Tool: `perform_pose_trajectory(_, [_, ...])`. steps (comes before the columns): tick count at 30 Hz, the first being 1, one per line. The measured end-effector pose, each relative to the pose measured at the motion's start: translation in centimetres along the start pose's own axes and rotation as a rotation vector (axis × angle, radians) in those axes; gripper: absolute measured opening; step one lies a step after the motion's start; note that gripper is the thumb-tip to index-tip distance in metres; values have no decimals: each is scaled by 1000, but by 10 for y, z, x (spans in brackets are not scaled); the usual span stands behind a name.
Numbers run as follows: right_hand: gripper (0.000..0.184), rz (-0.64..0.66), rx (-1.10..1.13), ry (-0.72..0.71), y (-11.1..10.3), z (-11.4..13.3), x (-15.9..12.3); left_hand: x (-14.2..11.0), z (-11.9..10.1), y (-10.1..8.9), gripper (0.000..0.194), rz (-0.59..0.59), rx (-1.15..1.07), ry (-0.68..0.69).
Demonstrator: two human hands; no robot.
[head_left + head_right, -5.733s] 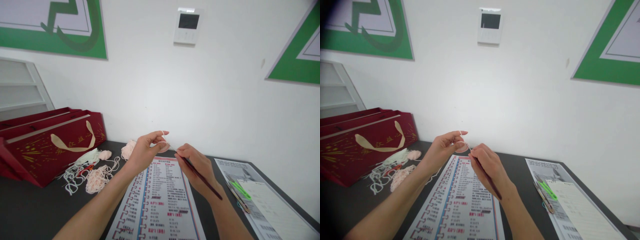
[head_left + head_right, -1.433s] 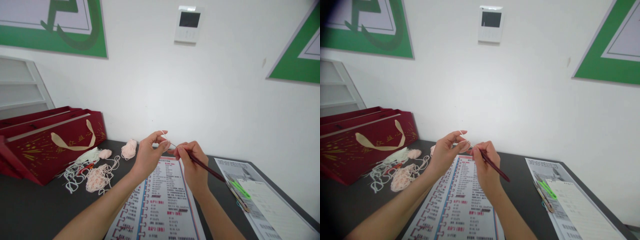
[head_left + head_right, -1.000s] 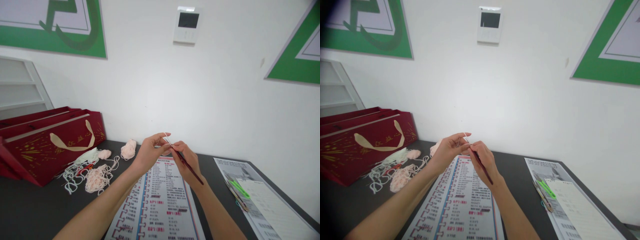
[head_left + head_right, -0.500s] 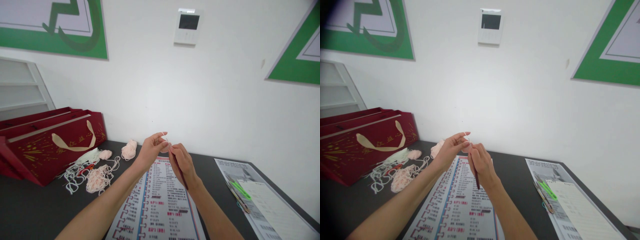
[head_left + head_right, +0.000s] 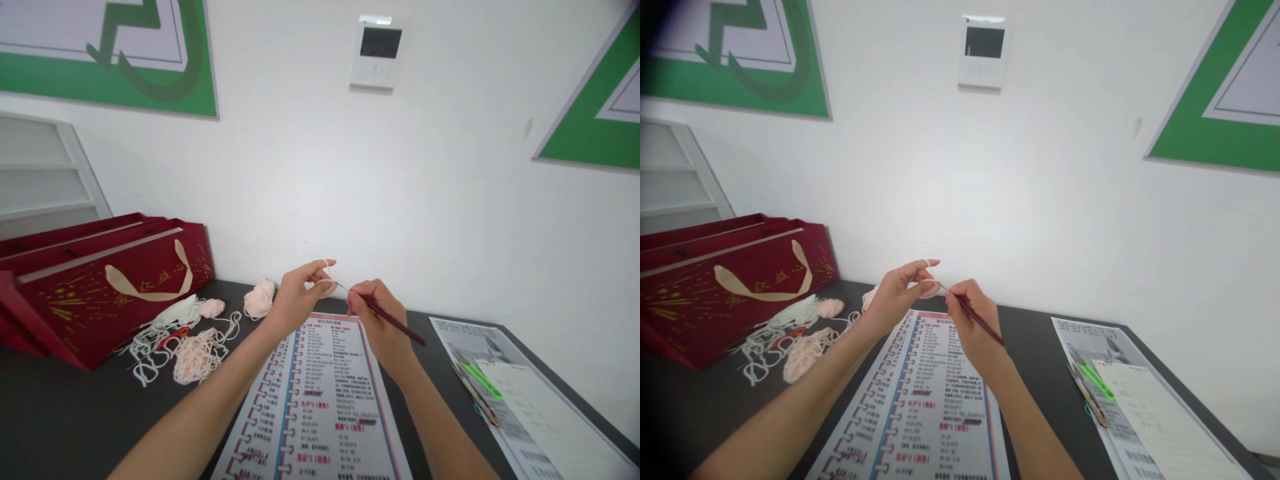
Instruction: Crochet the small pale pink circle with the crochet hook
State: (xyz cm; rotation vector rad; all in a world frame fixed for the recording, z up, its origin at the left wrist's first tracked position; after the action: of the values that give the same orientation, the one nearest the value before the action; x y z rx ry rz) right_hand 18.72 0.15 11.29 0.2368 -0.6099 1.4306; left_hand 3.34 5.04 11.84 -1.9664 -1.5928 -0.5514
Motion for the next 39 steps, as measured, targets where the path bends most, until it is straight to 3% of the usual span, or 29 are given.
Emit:
perform_pose_trajectory(3, [11, 163, -299, -307, -6, 4, -3, 1, -5, -4, 34, 29, -10, -5])
perform_pose_trajectory(6, [15, 208, -377, -409, -7, 5, -4, 1, -10, -5, 26, 76, 16, 25])
perform_pose_trajectory(8, [13, 128, -312, -347, -6, 3, -4, 0, -12, -5, 21, 103, 22, 39])
perform_pose_trajectory(11, [14, -7, -111, -102, -4, -4, -2, 0, -12, -4, 14, 121, -8, 42])
perform_pose_trajectory(14, [18, -40, 129, 86, -2, -7, 1, 1, -10, -6, 11, 133, -24, 61])
perform_pose_trajectory(20, [16, 58, 348, 156, -8, -6, 7, 2, -3, -10, 19, 196, -158, -29])
perform_pose_trajectory(24, [17, 184, 730, 368, -7, -8, 12, -1, -7, -5, 35, 199, -348, -137])
perform_pose_trajectory(27, [20, 219, 831, 453, 1, -8, 11, -3, -10, 1, 40, 180, -424, -181])
perform_pose_trajectory(30, [19, 118, 681, 303, 8, -7, 6, -4, -8, 5, 45, 131, -482, -206])
perform_pose_trajectory(36, [13, -130, -309, -363, 10, -12, -10, -7, -10, 14, 42, 95, -647, -270])
perform_pose_trajectory(39, [20, -159, -386, -563, 10, -16, -13, -7, -14, 15, 38, 95, -791, -360])
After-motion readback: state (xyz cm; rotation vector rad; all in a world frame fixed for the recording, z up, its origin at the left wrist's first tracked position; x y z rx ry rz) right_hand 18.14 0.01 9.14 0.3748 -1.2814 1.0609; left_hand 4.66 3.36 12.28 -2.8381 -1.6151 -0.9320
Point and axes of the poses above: each hand's wrist, its own x-axis towards the middle knuckle, its own y-axis out of the palm, z = x × y, the point moved 1 cm from there along x, towards the middle knuckle, and after that the axes turned 9 degrees about y, right-handed, at the moved point
